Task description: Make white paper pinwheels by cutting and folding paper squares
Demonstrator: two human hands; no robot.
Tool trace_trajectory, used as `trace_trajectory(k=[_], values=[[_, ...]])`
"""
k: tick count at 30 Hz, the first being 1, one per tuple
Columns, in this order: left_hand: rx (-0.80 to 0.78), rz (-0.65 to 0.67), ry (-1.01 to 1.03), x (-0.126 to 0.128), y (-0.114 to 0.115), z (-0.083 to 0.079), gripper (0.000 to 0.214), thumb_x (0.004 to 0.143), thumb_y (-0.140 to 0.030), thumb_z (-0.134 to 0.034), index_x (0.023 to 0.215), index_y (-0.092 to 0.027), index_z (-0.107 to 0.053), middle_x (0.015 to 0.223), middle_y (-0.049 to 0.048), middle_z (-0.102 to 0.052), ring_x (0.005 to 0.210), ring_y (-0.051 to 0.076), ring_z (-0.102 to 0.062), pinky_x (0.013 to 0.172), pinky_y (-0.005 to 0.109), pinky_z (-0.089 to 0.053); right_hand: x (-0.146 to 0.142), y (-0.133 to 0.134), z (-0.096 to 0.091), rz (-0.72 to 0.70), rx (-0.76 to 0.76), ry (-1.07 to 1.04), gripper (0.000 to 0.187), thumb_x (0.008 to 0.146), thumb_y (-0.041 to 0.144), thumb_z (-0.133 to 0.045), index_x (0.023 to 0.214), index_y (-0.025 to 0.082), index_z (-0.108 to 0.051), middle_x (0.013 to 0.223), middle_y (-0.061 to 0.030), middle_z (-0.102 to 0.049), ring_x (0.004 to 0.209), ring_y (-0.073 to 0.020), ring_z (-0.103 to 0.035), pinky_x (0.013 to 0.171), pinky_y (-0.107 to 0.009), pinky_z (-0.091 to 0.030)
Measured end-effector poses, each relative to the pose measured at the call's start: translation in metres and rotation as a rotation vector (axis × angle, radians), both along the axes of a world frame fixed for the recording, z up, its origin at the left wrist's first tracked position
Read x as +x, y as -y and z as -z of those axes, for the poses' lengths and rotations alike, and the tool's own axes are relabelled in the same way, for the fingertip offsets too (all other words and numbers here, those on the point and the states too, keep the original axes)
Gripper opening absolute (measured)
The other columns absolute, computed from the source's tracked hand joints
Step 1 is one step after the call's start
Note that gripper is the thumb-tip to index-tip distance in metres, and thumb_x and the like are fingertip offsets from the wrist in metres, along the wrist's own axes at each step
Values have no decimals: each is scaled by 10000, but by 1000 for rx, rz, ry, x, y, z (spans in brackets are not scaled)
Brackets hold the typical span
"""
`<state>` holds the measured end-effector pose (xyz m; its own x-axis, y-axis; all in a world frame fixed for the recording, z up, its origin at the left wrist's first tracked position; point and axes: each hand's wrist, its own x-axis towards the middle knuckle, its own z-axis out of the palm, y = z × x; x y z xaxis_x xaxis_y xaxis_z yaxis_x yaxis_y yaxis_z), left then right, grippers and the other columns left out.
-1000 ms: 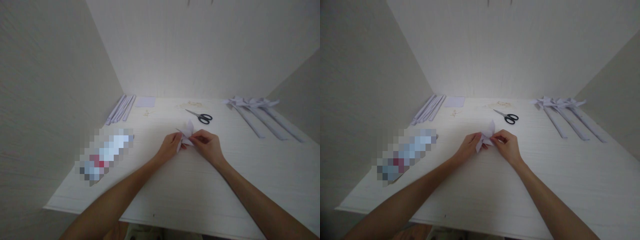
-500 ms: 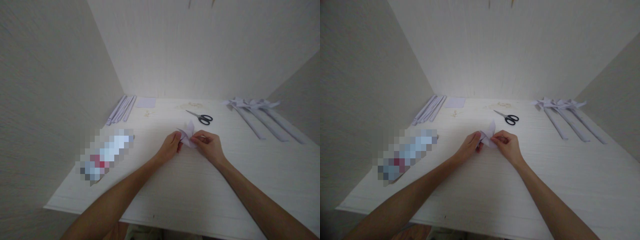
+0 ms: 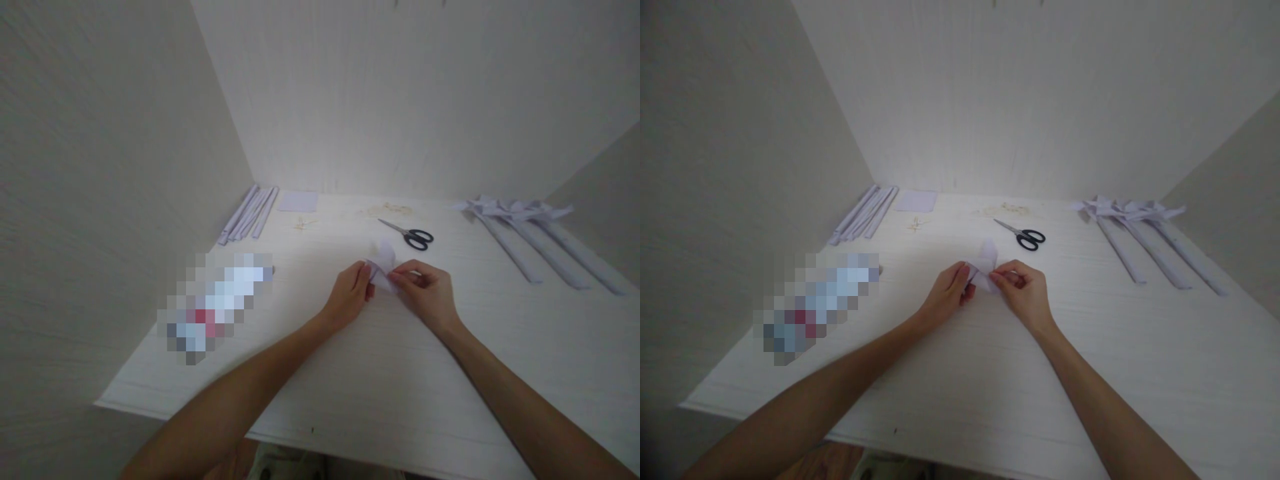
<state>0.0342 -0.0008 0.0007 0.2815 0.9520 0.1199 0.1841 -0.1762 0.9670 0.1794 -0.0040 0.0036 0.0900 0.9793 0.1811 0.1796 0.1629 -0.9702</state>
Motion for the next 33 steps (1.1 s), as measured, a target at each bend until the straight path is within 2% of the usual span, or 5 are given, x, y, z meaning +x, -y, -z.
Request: trace_trajectory(k=[5,11,17,23,33], values=[[-3,-6,-6,0,0,0,370,819,-434,-227,644,-163,-409,514,-25,-423,450,71,-400,441,193,-315,-1,0,4,24,62,88,103,620,235,-629,630,147,-577,538,9,-550,464,-86,-482,405,-196,-360],[10,-20,-24,1,0,1,354,817,-423,-245,624,-168,-396,505,-27,-420,449,71,-406,448,196,-317,-2,3,4,65,169,233,86,653,239,-604,648,155,-589,635,-24,-595,566,-128,-551,545,-255,-464],[38,-39,-48,2,2,-2,327,823,-391,-256,656,-161,-418,529,-18,-454,453,72,-414,464,198,-329,-6,7,3,111,253,390,85,684,239,-569,659,162,-595,662,-33,-608,615,-149,-569,621,-298,-478],[74,63,-38,1,4,-5,359,830,-391,-236,776,-145,-492,580,-14,-461,476,66,-410,470,188,-334,-5,5,7,115,137,243,112,666,255,-587,665,142,-594,662,-48,-619,603,-154,-578,588,-285,-478],[31,59,13,1,1,0,371,821,-400,-258,818,-134,-517,579,-7,-463,480,70,-417,440,181,-339,-2,3,5,77,123,208,95,643,239,-604,646,144,-599,622,-32,-612,568,-146,-568,541,-267,-468]])
